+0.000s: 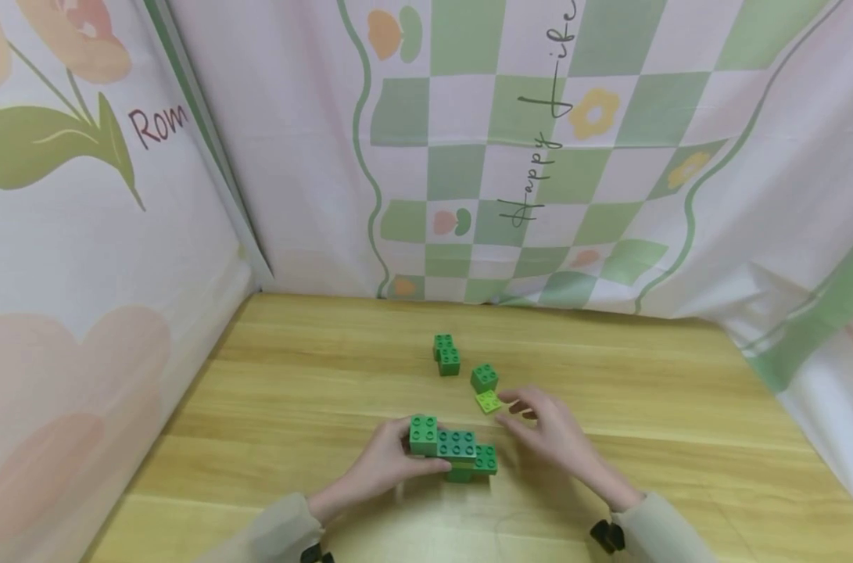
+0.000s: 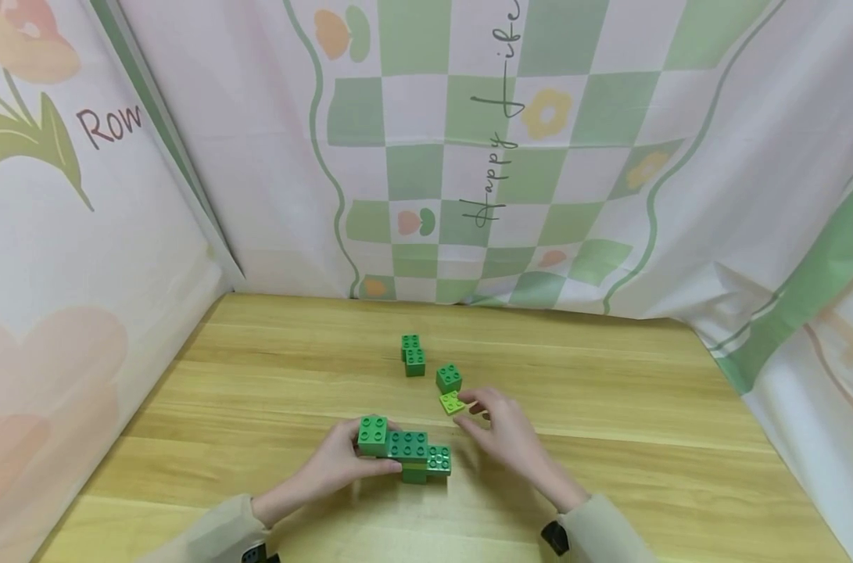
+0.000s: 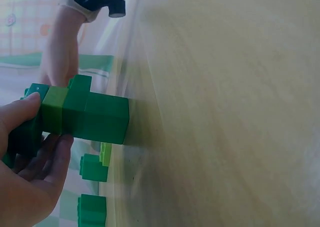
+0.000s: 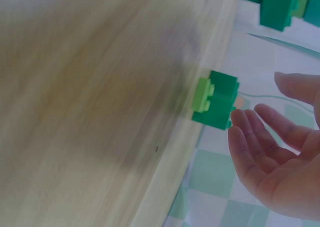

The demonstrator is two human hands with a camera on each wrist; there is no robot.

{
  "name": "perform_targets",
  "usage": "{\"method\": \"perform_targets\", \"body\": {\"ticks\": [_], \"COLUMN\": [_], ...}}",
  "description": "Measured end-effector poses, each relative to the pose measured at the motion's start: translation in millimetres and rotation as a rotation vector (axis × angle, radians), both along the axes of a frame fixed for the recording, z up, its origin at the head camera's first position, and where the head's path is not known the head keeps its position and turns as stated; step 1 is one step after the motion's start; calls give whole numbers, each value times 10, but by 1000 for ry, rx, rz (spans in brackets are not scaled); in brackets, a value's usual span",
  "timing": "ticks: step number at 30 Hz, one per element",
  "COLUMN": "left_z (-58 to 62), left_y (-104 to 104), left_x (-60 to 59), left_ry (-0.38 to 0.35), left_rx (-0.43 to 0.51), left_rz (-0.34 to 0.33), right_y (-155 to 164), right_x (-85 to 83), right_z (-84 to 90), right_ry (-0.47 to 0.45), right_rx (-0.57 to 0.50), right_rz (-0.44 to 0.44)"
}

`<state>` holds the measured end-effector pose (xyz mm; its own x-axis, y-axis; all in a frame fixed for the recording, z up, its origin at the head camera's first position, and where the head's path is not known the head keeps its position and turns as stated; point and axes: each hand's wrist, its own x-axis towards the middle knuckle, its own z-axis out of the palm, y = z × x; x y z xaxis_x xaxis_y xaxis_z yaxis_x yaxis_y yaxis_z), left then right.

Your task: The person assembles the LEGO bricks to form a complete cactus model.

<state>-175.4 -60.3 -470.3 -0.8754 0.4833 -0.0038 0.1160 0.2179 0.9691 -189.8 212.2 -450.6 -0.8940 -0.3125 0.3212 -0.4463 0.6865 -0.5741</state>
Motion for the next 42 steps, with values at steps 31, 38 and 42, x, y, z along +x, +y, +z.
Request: {"method": "perform_targets", "body": {"ticks": [31, 38, 42], "left_z": [-2, 2, 4], "left_y": [-1, -2, -1], "left_x": [-6, -8, -11], "left_ry": [7, 2, -2], "left_rx": [-7, -11, -12], "left_rz": [-5, 1, 1], "right_y": [-97, -155, -157], "right_x": [-433, -449, -460], "right_z": [-151, -154, -170], "right_ry": [-313, -340, -329], "right_rx": [176, 179, 202], "right_rz": [-168, -191, -187]}}
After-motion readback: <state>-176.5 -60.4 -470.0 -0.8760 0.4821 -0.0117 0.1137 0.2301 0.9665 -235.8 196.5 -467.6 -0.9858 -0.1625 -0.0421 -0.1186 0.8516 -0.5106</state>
